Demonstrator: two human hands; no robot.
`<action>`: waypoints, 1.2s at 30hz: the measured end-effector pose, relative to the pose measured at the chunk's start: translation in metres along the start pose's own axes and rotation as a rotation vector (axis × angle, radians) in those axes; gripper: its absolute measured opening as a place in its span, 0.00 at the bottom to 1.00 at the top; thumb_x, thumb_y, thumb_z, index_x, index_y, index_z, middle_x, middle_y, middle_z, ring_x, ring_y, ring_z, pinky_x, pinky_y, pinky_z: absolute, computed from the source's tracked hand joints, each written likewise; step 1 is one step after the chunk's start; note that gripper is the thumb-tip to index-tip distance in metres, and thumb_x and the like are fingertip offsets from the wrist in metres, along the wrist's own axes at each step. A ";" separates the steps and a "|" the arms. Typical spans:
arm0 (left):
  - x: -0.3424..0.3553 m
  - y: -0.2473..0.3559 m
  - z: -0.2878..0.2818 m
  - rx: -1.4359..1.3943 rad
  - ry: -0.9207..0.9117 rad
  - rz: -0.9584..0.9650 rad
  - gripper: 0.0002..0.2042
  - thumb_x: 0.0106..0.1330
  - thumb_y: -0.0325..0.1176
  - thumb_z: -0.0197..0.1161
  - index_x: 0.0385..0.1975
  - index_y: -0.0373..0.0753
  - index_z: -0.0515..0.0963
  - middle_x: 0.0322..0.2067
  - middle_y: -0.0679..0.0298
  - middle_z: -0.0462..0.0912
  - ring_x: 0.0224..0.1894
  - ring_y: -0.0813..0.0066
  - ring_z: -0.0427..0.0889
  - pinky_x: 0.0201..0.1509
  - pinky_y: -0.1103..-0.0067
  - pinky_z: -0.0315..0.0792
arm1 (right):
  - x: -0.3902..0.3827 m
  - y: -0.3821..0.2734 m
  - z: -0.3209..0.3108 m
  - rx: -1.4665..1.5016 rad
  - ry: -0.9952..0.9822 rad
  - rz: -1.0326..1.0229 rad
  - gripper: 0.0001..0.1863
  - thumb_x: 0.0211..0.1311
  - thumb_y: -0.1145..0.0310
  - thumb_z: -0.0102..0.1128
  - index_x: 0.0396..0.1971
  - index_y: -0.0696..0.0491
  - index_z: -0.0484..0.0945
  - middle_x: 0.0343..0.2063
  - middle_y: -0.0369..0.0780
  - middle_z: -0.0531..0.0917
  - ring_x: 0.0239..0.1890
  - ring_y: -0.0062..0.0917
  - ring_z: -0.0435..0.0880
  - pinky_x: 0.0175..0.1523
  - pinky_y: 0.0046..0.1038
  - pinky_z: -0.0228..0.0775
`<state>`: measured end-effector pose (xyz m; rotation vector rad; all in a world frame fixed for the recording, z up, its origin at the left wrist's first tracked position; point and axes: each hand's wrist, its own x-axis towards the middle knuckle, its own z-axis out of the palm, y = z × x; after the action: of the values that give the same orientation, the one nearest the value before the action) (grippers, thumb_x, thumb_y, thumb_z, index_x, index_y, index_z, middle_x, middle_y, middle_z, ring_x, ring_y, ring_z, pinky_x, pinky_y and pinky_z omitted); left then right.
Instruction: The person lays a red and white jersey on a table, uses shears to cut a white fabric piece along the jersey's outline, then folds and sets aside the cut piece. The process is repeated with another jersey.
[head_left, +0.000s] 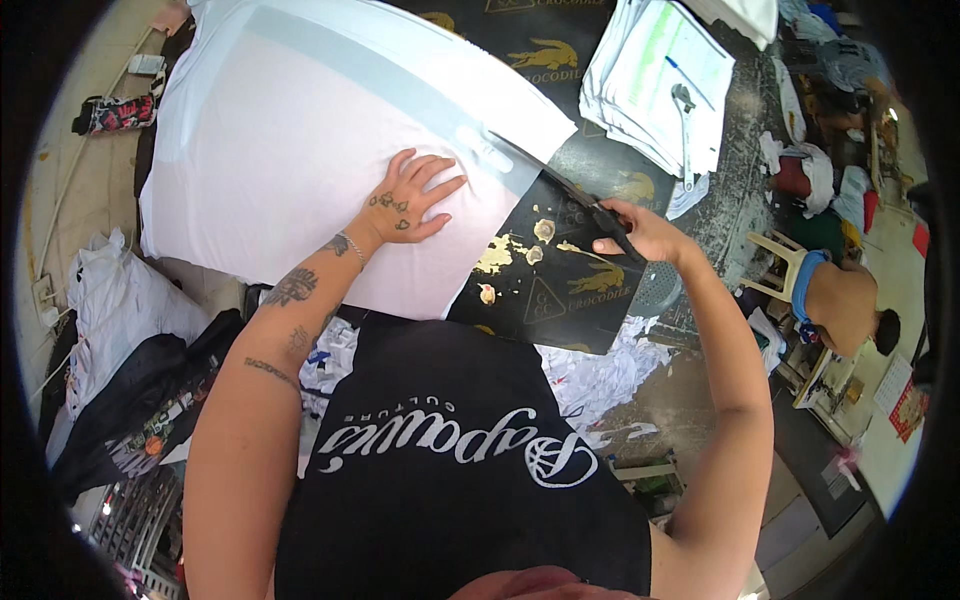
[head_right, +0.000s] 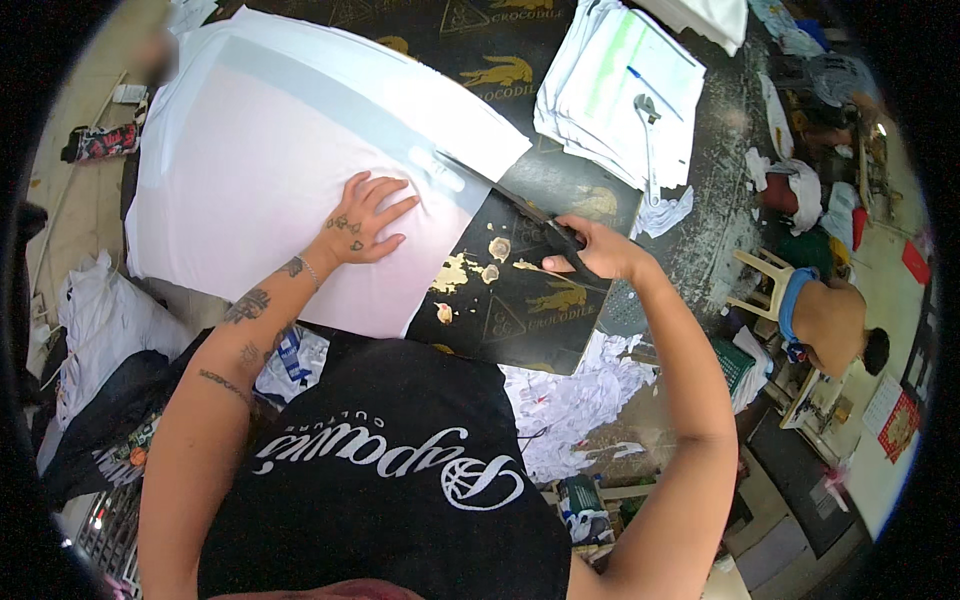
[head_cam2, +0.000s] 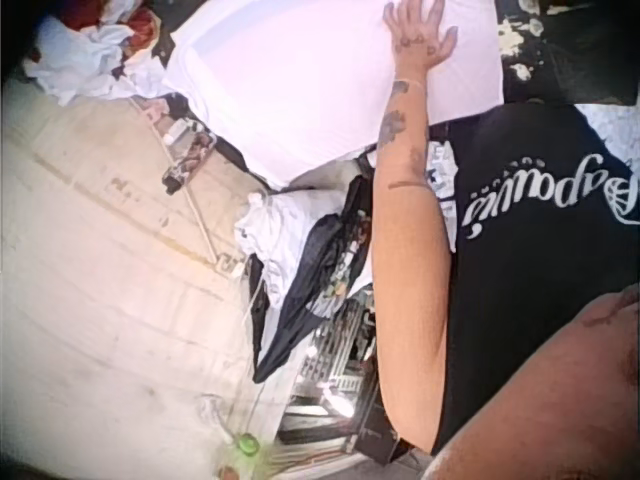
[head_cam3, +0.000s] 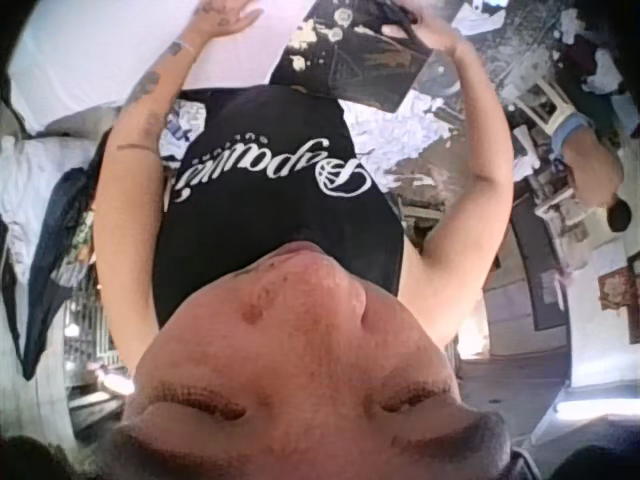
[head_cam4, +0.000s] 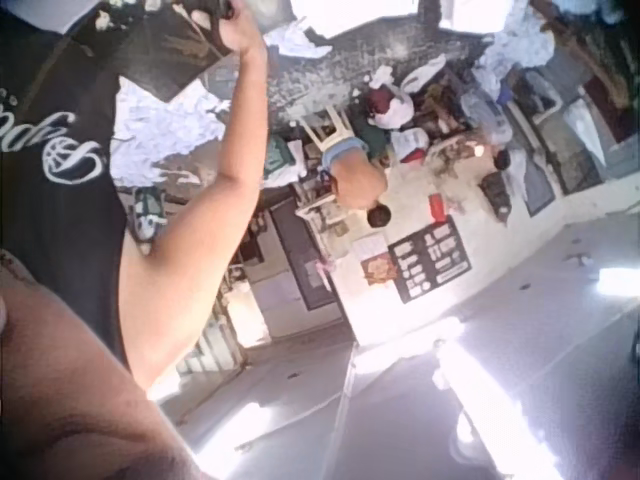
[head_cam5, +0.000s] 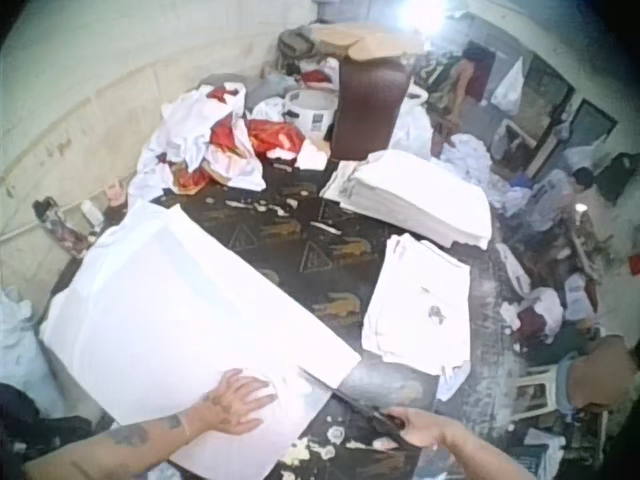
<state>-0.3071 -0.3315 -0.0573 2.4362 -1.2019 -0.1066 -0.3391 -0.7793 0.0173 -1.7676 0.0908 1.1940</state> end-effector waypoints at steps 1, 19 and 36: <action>0.000 -0.003 0.004 -0.001 -0.014 -0.006 0.33 0.60 0.47 0.69 0.68 0.49 0.75 0.67 0.55 0.71 0.70 0.56 0.66 0.75 0.49 0.53 | 0.005 -0.002 -0.005 -0.143 0.042 0.132 0.47 0.50 0.46 0.83 0.64 0.59 0.74 0.42 0.43 0.88 0.43 0.26 0.85 0.48 0.30 0.76; -0.003 -0.018 0.009 -0.049 -0.003 -0.014 0.35 0.55 0.52 0.71 0.66 0.55 0.77 0.67 0.62 0.71 0.71 0.64 0.66 0.75 0.48 0.54 | 0.062 -0.079 0.028 -0.110 0.138 0.035 0.34 0.47 0.50 0.86 0.46 0.61 0.86 0.29 0.41 0.90 0.31 0.21 0.87 0.38 0.25 0.76; -0.006 -0.020 0.003 -0.228 0.026 -0.033 0.35 0.55 0.56 0.71 0.65 0.51 0.77 0.67 0.59 0.71 0.70 0.64 0.68 0.76 0.47 0.49 | 0.143 -0.165 0.052 -0.288 0.192 0.044 0.35 0.48 0.46 0.85 0.44 0.62 0.86 0.23 0.34 0.84 0.25 0.20 0.81 0.31 0.23 0.71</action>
<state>-0.2965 -0.3167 -0.0689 2.2516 -1.0755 -0.2089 -0.2133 -0.5930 0.0169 -2.1411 0.0741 1.1081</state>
